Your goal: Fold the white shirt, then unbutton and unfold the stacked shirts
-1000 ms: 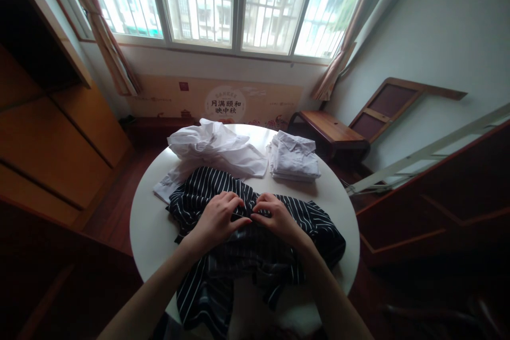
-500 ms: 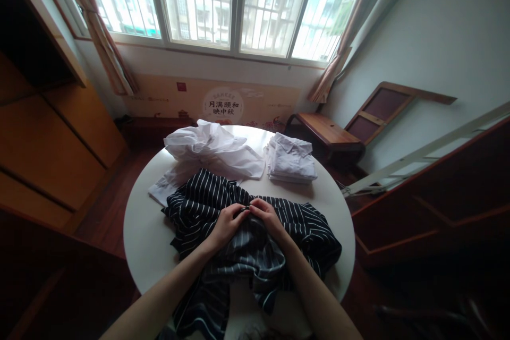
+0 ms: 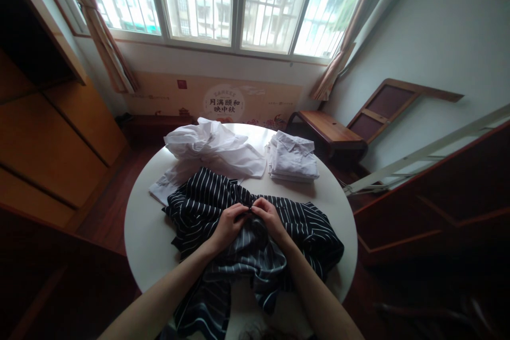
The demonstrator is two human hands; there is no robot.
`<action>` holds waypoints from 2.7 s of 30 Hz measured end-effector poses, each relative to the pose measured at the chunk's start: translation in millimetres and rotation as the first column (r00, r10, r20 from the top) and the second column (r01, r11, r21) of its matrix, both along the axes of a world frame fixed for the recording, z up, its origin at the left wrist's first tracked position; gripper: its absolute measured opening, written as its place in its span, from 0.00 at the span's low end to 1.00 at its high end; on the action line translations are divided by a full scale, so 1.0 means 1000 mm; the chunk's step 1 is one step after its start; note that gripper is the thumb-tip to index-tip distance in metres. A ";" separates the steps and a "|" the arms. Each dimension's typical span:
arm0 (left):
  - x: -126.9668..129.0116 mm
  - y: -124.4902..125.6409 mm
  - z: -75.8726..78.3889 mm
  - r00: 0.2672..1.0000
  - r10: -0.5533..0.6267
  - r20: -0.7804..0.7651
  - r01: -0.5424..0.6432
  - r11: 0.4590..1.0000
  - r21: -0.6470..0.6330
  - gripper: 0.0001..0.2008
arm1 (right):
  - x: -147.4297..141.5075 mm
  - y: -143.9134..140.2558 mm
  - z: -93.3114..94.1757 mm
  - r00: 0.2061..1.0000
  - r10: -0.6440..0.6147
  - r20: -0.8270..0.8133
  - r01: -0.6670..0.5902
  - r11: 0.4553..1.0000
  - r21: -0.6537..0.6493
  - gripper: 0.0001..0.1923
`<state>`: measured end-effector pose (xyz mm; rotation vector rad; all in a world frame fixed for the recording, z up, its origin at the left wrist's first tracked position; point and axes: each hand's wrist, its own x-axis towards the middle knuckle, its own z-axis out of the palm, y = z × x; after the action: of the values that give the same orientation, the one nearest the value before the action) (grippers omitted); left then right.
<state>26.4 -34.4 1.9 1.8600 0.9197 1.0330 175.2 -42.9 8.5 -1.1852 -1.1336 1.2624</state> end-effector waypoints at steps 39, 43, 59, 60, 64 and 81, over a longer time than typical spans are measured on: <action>-0.021 0.032 0.000 0.832 0.063 -0.551 -0.002 0.994 0.110 0.12 | -0.027 0.022 -0.023 0.699 -0.112 0.706 -0.098 0.963 0.250 0.10; -0.020 0.024 0.005 0.857 0.082 -0.508 -0.020 0.992 0.126 0.09 | -0.028 0.018 -0.019 0.755 -0.175 0.632 -0.015 0.959 0.283 0.09; -0.019 0.024 -0.003 0.896 0.098 -0.433 -0.057 0.993 0.106 0.11 | -0.024 0.009 -0.009 0.801 -0.446 0.399 0.249 0.855 0.455 0.09; -0.019 0.024 -0.005 0.893 0.114 -0.436 -0.080 0.992 0.095 0.13 | -0.024 0.009 -0.009 0.807 -0.435 0.398 0.236 0.857 0.458 0.09; -0.019 0.025 -0.008 0.853 0.152 -0.499 -0.126 0.988 0.086 0.10 | -0.027 0.007 -0.007 0.844 -0.333 0.420 0.123 0.883 0.454 0.10; -0.020 0.022 -0.004 0.839 0.257 -0.480 -0.174 0.962 0.210 0.09 | -0.029 0.008 -0.009 0.831 -0.223 0.510 -0.051 0.882 0.468 0.08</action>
<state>6.6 -12.7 -1.8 2.2558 1.4169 0.7683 146.1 -34.6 -0.4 -1.2370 -1.6714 0.5093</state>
